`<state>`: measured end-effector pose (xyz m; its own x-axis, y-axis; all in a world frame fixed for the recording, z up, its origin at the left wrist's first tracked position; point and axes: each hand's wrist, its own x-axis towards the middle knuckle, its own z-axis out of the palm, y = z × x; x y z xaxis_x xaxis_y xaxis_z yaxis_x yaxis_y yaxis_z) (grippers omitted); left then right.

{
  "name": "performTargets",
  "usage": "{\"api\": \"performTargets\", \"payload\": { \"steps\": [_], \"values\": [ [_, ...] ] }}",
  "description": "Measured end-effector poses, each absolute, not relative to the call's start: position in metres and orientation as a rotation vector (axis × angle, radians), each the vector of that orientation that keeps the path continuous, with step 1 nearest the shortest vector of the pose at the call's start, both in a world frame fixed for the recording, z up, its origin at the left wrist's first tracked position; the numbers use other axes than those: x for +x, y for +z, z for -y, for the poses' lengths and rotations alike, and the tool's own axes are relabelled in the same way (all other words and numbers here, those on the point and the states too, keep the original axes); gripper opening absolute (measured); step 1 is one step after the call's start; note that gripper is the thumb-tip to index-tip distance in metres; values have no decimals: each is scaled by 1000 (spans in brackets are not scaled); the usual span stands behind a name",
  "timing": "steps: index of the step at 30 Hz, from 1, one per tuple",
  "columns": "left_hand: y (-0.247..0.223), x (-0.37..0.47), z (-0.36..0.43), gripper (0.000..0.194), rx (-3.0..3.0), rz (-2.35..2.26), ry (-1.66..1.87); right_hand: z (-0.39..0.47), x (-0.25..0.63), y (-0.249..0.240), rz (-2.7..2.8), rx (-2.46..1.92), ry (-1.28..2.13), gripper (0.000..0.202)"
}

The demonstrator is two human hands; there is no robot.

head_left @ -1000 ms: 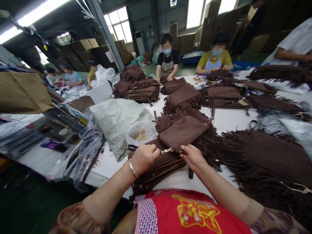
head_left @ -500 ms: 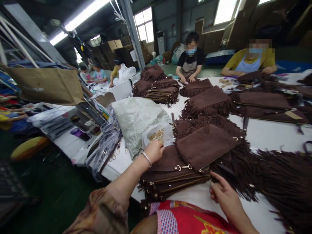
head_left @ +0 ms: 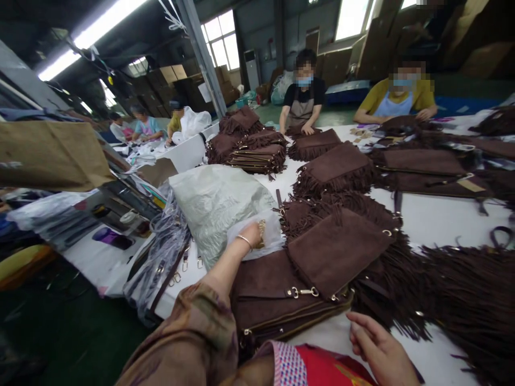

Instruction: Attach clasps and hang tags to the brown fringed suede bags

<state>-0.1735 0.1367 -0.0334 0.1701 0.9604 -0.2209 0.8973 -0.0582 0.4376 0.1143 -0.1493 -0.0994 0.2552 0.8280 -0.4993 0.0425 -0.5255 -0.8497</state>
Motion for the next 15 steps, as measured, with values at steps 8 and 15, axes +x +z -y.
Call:
{"api": "performTargets", "payload": {
  "steps": [8, 15],
  "values": [
    [0, -196, -75, 18, 1962, -1562, 588, 134, 92, -71, 1017, -1610, 1300, 51],
    [57, -177, -26, 21, 1925, -1406, 870, 140, 97, -26, 1299, -1477, 1026, 37]
  ]
}}
